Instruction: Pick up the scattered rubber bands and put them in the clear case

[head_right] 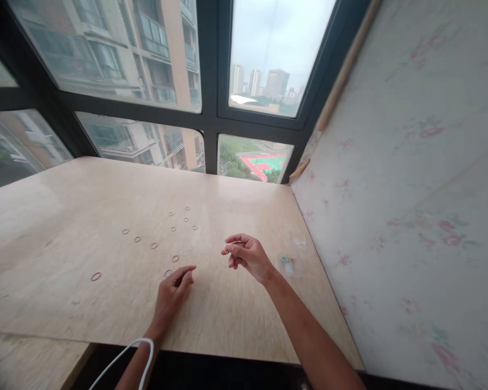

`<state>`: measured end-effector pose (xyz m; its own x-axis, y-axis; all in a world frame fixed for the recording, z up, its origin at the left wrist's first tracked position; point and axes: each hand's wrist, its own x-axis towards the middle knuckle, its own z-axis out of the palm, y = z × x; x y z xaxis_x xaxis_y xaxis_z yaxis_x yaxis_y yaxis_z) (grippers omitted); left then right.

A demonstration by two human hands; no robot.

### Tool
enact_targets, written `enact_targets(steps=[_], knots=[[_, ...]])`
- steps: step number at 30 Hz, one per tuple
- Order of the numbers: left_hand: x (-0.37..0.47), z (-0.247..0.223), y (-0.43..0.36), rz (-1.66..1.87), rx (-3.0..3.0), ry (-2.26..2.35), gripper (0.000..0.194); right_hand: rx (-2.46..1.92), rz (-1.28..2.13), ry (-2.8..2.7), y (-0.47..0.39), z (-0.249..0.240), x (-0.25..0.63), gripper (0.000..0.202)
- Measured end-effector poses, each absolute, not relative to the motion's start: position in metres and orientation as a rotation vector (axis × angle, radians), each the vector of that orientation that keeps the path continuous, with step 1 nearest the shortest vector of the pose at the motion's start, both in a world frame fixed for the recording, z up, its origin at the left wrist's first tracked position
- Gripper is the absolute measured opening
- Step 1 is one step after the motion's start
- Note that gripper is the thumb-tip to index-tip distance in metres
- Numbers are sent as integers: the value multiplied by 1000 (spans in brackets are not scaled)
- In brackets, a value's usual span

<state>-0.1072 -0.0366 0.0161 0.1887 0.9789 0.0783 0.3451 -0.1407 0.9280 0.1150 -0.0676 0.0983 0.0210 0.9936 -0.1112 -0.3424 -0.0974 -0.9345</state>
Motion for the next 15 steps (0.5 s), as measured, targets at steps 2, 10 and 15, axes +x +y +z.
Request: enact_targets(steps=[2, 10, 15], knots=[[-108, 17, -38, 942, 1625, 1297, 37, -1136, 1328, -824, -95, 91, 136, 29], [-108, 16, -38, 887, 1659, 1381, 42, -1430, 874, -691, -169, 71, 221, 29], [-107, 13, -36, 868, 1688, 1420, 43, -1723, 524, -774, -168, 60, 260, 33]])
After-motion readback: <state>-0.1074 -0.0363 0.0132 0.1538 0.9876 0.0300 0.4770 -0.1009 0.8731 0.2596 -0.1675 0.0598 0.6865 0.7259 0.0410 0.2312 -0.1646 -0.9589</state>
